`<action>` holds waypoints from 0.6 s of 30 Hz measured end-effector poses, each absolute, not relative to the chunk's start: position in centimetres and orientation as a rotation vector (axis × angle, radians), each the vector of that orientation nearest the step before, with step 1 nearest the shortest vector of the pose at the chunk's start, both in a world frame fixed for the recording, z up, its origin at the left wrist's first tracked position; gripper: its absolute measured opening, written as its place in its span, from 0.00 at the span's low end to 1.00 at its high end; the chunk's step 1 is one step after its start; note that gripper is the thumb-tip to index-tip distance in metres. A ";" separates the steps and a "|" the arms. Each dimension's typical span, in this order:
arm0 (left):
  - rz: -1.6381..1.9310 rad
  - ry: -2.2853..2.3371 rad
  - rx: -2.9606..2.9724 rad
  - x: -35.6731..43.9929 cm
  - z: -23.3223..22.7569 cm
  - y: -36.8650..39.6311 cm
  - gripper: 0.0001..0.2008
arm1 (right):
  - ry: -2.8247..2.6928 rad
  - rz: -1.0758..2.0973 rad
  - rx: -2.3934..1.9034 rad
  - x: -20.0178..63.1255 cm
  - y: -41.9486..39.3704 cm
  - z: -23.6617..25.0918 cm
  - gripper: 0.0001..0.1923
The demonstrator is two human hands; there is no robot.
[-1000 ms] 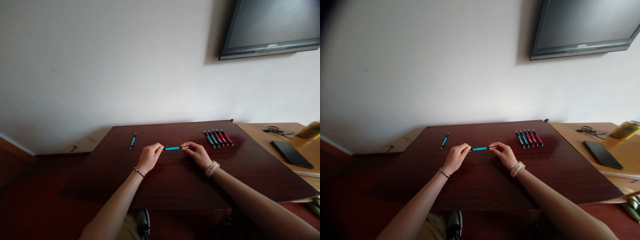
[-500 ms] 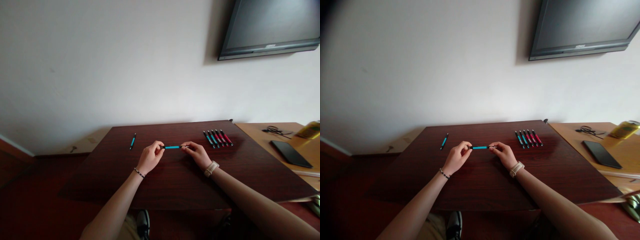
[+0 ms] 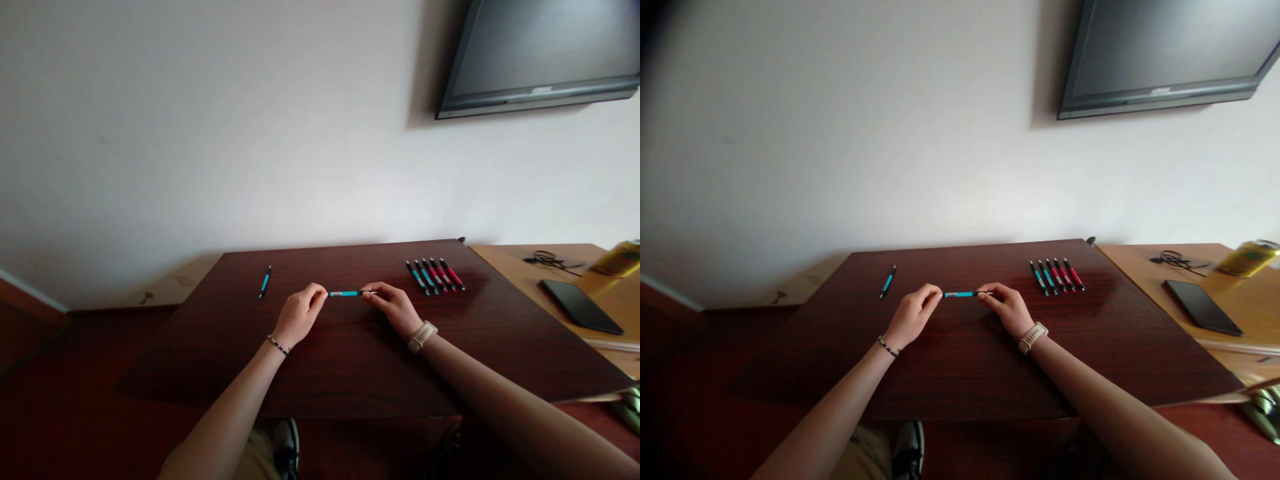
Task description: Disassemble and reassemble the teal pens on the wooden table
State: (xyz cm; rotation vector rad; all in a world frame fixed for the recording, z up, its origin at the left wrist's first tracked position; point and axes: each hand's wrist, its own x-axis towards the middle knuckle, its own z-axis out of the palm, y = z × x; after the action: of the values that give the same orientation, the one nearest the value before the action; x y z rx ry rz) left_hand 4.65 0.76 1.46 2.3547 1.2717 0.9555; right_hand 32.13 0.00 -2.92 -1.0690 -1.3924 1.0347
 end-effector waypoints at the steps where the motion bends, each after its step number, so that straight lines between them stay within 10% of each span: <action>1: 0.952 1.276 2.352 4.7 1.5 0.8 0.11 | -1.390 1.034 -1.069 32.1 0.0 -2.9 0.18; 18: 0.961 1.282 2.345 5.4 1.9 0.6 0.10 | -1.355 1.057 -1.070 32.1 -0.2 -2.6 0.19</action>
State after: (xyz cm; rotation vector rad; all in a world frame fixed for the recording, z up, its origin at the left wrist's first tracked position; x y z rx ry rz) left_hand 5.37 0.61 1.85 2.3451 1.2824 0.9609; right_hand 32.11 -0.19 -2.57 -1.0696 -1.3552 1.0571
